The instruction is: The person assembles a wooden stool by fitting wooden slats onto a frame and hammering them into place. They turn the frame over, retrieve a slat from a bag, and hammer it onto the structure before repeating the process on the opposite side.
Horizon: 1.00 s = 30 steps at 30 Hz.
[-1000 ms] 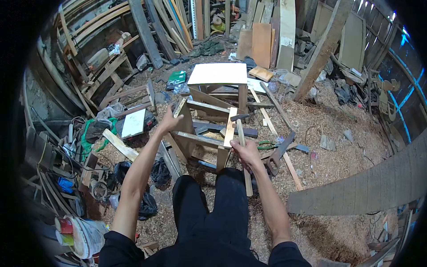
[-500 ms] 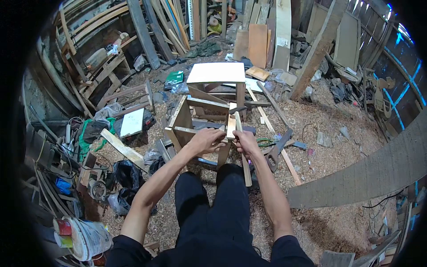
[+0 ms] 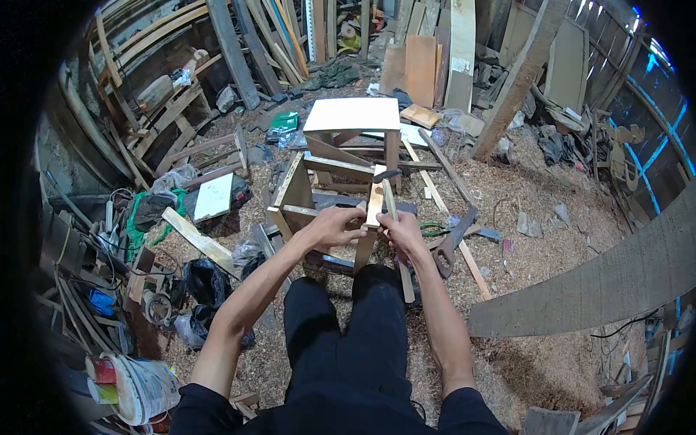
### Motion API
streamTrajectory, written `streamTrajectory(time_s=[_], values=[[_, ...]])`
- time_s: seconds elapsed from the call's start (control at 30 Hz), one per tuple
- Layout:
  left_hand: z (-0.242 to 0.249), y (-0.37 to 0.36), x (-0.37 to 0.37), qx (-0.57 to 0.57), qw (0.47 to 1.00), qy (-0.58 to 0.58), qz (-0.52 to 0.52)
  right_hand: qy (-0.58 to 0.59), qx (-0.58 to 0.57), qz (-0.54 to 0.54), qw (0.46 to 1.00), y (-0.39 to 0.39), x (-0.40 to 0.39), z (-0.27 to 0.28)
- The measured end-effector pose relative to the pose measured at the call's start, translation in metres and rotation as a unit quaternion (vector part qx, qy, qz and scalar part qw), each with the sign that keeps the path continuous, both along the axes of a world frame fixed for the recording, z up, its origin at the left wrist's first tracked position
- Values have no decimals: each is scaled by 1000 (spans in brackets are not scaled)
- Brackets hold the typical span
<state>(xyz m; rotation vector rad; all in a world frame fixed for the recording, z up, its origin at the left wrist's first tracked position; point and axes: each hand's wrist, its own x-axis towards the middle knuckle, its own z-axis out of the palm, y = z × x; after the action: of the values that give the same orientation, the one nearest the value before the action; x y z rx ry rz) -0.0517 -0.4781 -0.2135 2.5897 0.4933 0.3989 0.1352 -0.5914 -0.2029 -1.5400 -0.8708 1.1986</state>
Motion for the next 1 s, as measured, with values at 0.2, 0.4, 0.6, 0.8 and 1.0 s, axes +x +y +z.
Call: streamTrajectory(time_s=[0.2, 0.4, 0.6, 0.8, 1.0], values=[[-3, 3, -2, -50, 997, -60, -21, -5, -7, 5, 1000, -3, 4, -9], [-6, 6, 0, -25, 999, -39, 0, 11, 1, 1, 1000, 1, 6, -11], [-12, 12, 0, -22, 1000, -20, 3, 99, 9, -3, 995, 0, 8, -13], [-2, 0, 3, 10, 1000, -5, 29, 48, 16, -1, 999, 2, 6, -18], [-2, -6, 5, 41, 999, -7, 19, -7, 1, -9, 1000, -5, -1, -12]])
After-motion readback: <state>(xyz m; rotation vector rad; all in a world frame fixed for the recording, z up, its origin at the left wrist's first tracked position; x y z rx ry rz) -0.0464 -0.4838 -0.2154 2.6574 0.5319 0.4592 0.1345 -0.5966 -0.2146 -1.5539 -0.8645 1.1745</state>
